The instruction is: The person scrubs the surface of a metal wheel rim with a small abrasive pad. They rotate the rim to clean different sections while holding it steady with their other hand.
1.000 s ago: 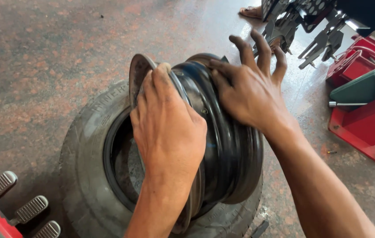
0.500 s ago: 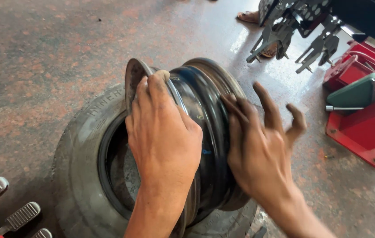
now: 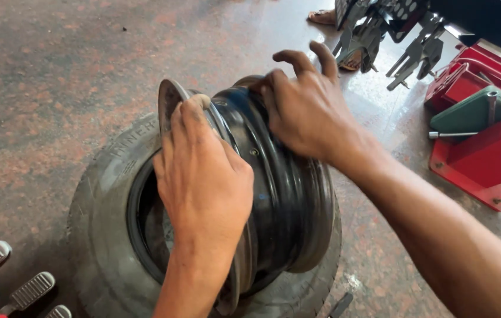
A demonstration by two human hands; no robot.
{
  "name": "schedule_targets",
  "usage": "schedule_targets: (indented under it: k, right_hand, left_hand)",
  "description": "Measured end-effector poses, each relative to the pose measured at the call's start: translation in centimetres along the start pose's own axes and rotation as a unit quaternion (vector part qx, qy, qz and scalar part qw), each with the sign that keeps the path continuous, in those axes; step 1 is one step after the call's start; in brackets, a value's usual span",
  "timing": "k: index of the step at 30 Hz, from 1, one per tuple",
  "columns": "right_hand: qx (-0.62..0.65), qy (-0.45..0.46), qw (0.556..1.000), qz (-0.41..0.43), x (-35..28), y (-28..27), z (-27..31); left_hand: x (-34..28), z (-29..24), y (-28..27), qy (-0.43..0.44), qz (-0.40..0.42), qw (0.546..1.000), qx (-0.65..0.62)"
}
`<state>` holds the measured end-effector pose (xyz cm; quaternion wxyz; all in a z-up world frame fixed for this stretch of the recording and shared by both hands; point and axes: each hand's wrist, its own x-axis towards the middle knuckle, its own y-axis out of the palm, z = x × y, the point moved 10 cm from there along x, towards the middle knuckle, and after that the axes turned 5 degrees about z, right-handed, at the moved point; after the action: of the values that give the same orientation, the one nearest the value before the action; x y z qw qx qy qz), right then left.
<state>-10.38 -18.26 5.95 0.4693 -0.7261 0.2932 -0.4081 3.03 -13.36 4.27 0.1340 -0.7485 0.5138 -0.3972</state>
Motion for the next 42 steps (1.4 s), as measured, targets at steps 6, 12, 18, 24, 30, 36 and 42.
schedule_targets:
  k: [6, 12, 18, 24, 30, 36, 42]
  right_hand:
    - [0.047, 0.110, 0.990, -0.069, -12.6, -2.5, 4.5]
    - [0.158, 0.144, 0.977, 0.024, -7.6, 1.5, -0.3]
    - [0.095, 0.123, 0.983, -0.097, -12.2, -3.0, 3.9]
    - [0.232, 0.176, 0.957, 0.009, -7.8, 1.4, -0.8]
    - [0.127, 0.112, 0.981, -0.091, -12.4, -2.4, 3.4]
    - [0.261, 0.146, 0.954, -0.004, -5.2, 0.5, -1.8]
    - [0.155, 0.143, 0.977, -0.026, -9.3, -2.4, 2.4]
  left_hand:
    - [-0.1, 0.2, 0.1, 0.005, 0.000, 1.000, -0.018]
    - [-0.3, 0.1, 0.2, 0.012, -0.004, 1.000, 0.007]
    - [-0.5, -0.1, 0.1, 0.019, -0.005, 1.000, -0.022]
    - [-0.8, 0.0, 0.1, 0.017, -0.003, 1.000, -0.007]
    - [-0.3, -0.2, 0.2, 0.002, 0.000, 1.000, -0.030]
    - [0.0, -0.1, 0.0, 0.012, -0.004, 1.000, -0.021]
    - [-0.2, -0.1, -0.1, 0.019, -0.026, 0.999, -0.034]
